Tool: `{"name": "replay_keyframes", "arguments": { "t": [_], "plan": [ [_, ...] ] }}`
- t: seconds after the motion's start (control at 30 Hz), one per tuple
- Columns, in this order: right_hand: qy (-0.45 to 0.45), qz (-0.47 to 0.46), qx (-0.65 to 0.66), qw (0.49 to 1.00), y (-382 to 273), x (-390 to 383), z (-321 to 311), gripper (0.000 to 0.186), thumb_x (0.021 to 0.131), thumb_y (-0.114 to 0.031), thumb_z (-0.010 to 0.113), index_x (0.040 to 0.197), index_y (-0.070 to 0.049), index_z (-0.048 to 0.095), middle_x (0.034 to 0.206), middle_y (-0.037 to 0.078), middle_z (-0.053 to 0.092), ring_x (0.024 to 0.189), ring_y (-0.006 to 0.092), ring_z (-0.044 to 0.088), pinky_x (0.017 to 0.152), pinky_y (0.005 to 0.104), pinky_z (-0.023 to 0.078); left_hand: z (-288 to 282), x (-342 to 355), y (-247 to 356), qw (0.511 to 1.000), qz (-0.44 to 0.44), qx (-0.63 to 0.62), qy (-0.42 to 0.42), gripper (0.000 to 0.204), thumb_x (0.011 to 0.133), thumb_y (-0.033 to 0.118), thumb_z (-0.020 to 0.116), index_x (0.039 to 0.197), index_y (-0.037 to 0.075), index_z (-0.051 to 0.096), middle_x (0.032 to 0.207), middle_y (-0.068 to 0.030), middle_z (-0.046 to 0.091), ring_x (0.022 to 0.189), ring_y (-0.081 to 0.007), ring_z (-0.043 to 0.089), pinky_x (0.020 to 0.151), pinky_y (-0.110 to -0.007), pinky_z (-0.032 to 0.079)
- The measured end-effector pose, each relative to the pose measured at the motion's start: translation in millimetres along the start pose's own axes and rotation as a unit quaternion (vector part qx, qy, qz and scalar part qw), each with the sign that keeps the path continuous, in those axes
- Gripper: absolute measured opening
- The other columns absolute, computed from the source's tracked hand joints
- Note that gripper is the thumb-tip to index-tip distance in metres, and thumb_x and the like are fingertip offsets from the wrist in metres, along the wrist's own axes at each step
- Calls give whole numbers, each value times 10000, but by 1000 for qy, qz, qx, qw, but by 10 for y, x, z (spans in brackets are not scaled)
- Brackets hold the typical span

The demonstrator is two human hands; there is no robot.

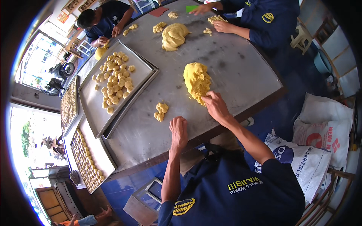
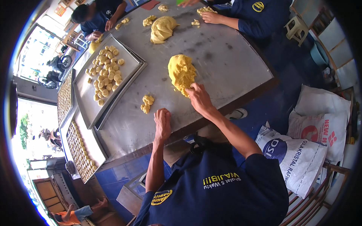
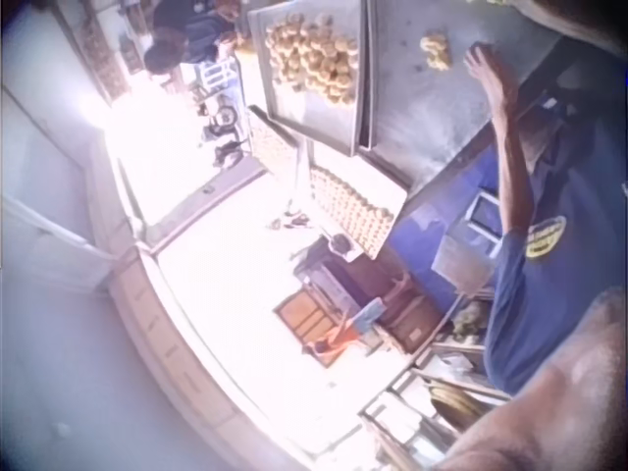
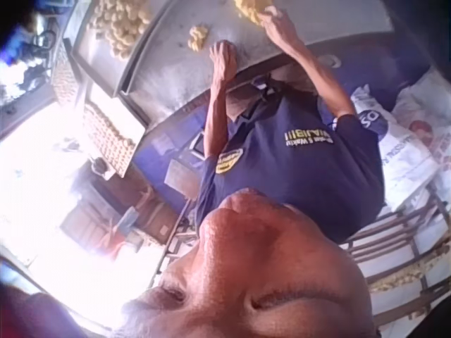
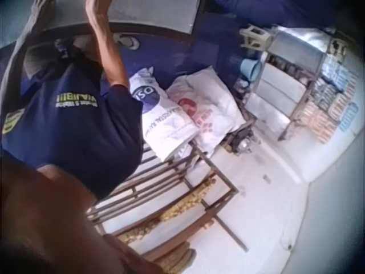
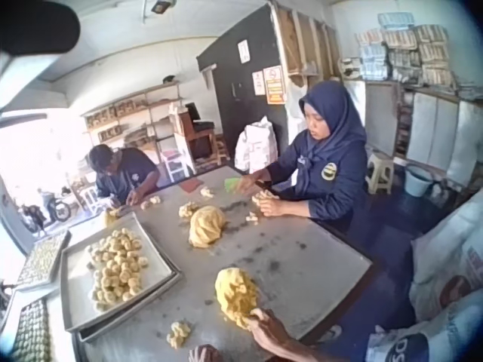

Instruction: The person shapes pastries by separating portions of dough and filling, wrapping the dough around the filling by hand, and rolling them into balls on the table.

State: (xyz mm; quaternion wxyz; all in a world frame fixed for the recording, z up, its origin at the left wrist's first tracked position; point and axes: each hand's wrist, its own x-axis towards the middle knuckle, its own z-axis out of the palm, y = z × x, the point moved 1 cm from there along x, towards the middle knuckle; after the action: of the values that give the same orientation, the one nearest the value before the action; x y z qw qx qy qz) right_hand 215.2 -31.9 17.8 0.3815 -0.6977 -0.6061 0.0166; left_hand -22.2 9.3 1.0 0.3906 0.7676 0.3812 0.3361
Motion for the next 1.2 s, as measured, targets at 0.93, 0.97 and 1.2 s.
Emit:
{"name": "replay_keyframes", "arguments": {
  "t": [0.93,0.97,1.2],
  "plan": [
    [-39,56,-60,996,204,28,85,423,866,-41,726,1287,-43,682,1262,232,537,1177,418,497,1027,474,451,-375,-74,156,958,33,284,27,254,993,210,640,1221,105,684,1194,-120,671,1111,-302,606,1033,-471,415],
    [-35,62,-61,996,205,58,92,379,862,-14,711,1240,-30,705,1218,220,565,1147,408,514,1009,468,460,-491,-75,235,980,-52,185,-58,255,963,165,683,1213,111,689,1125,-120,689,1017,-277,644,961,-437,468],
    [-22,34,-37,998,323,101,20,391,813,-4,744,1202,-21,711,1036,151,641,1026,380,563,934,473,477,-1096,443,-80,967,-24,123,221,571,898,-64,611,1450,40,511,1143,-215,663,1127,-329,613,909,-428,518]
  ]
}}
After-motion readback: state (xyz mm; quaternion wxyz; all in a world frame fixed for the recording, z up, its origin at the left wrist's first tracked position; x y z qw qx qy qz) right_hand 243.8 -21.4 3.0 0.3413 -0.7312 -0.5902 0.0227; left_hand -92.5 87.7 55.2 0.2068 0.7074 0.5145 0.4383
